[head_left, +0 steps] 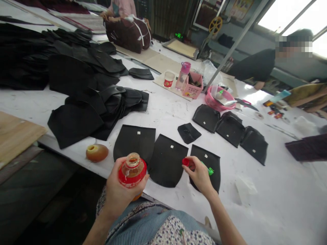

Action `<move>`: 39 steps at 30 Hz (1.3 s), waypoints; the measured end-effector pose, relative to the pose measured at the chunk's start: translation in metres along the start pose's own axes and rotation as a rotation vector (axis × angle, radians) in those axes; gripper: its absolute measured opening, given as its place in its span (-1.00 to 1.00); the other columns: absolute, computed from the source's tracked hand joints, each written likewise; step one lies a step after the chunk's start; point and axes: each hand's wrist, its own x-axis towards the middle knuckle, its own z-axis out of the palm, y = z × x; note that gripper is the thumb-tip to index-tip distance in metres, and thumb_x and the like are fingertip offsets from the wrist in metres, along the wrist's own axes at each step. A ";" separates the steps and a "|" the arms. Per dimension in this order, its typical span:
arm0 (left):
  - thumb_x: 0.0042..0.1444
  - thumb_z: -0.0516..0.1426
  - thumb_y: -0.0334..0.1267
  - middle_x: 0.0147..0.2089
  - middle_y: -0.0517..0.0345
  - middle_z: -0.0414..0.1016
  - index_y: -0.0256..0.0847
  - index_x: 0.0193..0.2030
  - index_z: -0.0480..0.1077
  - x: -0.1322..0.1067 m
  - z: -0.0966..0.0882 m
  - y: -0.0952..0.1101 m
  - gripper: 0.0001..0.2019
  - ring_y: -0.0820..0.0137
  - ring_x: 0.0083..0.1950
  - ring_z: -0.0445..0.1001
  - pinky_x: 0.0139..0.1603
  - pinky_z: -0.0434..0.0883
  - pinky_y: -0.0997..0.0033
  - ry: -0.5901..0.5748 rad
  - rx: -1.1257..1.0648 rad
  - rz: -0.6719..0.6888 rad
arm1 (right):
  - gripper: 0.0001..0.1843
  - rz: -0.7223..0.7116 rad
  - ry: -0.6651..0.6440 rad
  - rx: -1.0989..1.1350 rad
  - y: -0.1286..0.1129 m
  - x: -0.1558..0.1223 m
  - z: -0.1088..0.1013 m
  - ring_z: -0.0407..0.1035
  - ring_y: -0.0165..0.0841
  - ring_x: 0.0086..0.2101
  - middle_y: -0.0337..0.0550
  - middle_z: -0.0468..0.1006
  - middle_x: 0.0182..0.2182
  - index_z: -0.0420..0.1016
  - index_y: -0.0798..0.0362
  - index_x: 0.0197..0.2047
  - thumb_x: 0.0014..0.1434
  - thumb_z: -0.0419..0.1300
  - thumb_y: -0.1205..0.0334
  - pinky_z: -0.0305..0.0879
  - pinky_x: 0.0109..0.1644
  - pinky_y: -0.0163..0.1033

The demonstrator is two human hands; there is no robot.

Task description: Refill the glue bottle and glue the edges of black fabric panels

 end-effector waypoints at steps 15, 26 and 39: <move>-0.16 0.38 -0.27 -0.26 0.28 0.50 -0.15 -0.08 0.29 0.000 0.020 0.004 -0.50 0.42 -0.30 0.50 -0.26 0.46 0.49 -0.255 -0.095 0.100 | -0.71 -0.472 -0.317 0.309 -0.134 0.043 -0.067 0.44 -0.40 -0.32 -0.22 0.53 -0.26 0.56 -0.08 -0.02 0.17 0.38 0.24 0.42 -0.24 -0.31; -0.14 0.40 -0.21 -0.23 0.27 0.50 -0.11 -0.04 0.28 0.002 0.015 0.000 -0.47 0.41 -0.30 0.48 -0.25 0.43 0.44 -0.344 -0.065 0.116 | -0.70 -0.701 -0.483 0.178 -0.152 0.060 -0.076 0.50 -0.35 -0.22 -0.13 0.56 -0.14 0.54 -0.07 0.07 0.28 0.28 0.13 0.41 -0.17 -0.30; -0.14 0.39 -0.10 -0.26 0.24 0.50 -0.12 -0.13 0.28 0.007 0.020 0.005 -0.51 0.34 -0.29 0.51 -0.27 0.41 0.39 -0.299 0.019 0.088 | -0.82 -0.669 -0.572 -0.039 -0.172 0.073 -0.078 0.36 -0.45 -0.34 -0.20 0.48 -0.26 0.44 0.03 -0.12 0.34 0.21 0.09 0.24 -0.26 -0.35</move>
